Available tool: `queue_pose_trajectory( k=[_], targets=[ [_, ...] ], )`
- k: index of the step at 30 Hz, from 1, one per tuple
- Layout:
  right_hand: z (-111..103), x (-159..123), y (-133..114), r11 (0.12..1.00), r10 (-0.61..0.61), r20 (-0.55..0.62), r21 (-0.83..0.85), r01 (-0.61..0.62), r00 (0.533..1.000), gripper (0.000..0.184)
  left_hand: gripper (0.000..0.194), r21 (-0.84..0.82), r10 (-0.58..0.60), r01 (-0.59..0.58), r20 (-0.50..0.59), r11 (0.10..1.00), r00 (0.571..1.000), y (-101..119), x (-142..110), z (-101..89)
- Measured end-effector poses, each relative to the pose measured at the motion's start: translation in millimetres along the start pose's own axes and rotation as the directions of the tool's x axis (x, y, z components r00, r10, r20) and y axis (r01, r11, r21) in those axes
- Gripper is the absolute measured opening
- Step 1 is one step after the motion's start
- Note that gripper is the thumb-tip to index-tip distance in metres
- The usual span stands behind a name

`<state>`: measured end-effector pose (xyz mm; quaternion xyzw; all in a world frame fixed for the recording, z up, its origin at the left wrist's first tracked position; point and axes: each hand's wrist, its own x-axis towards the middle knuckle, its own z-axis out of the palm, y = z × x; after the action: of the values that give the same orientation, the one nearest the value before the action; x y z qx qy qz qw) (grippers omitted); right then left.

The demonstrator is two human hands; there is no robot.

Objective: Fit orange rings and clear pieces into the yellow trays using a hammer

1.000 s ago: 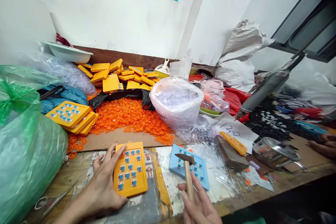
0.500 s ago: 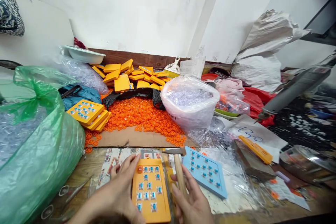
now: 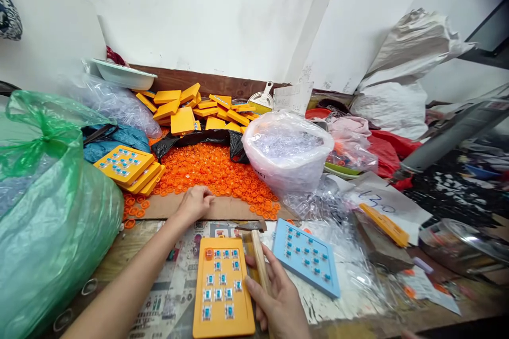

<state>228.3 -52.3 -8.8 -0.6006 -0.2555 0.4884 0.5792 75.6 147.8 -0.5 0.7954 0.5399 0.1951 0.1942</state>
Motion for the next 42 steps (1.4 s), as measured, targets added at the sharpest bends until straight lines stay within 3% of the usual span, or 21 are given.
queue_pose_trajectory(
  k=[6,17,20,24,27,31,34,36,39,42],
  targets=[
    [-3.4,3.4,9.0,1.0,-0.009,0.072,-0.011,0.01,0.997,0.083,0.016,-0.001,0.085,-0.085,-0.051,0.996,0.995,6.1,-18.7,2.0],
    [-4.5,-1.8,-1.2,0.999,-0.023,0.168,-0.044,0.031,0.986,0.079,0.01,-0.057,0.093,-0.097,-0.072,0.994,0.993,-2.8,-17.5,3.9],
    [-5.2,-1.2,-0.1,0.997,-0.045,0.17,-0.047,0.054,0.984,0.077,0.022,-0.118,0.1,-0.107,-0.068,0.987,0.993,7.0,-37.0,-2.7],
    [-10.6,-1.2,-0.5,0.991,-0.069,0.164,-0.102,0.087,0.984,0.073,0.038,-0.227,0.145,-0.147,-0.025,0.963,0.989,27.2,-84.0,-9.5],
    [-13.6,-5.9,-7.3,0.922,-0.225,0.173,-0.281,0.267,0.959,0.055,0.045,-0.359,0.165,-0.14,0.039,0.923,0.986,35.0,-108.9,-5.1],
    [-11.2,-18.6,-20.1,0.706,-0.454,0.248,-0.486,0.515,0.856,0.041,0.054,-0.428,0.122,-0.094,0.039,0.899,0.992,33.2,-117.0,5.5],
    [-8.3,-25.9,-23.7,0.607,-0.517,0.317,-0.52,0.601,0.795,0.042,0.059,-0.472,0.087,-0.059,0.038,0.88,0.995,30.7,-116.8,7.7],
    [-7.0,-27.7,-23.5,0.582,-0.516,0.352,-0.524,0.621,0.781,0.043,0.061,-0.505,0.066,-0.041,0.033,0.862,0.997,30.6,-116.4,6.5],
    [-5.1,-27.8,-23.1,0.588,-0.572,0.317,-0.484,0.648,0.756,0.042,0.065,-0.524,0.026,-0.011,0.022,0.852,0.999,32.2,-115.7,4.3],
    [-3.6,-27.4,-23.1,0.595,-0.535,0.33,-0.506,0.624,0.778,0.042,0.069,-0.556,-0.003,0.022,0.036,0.831,0.999,33.0,-116.4,4.3]
  ],
)
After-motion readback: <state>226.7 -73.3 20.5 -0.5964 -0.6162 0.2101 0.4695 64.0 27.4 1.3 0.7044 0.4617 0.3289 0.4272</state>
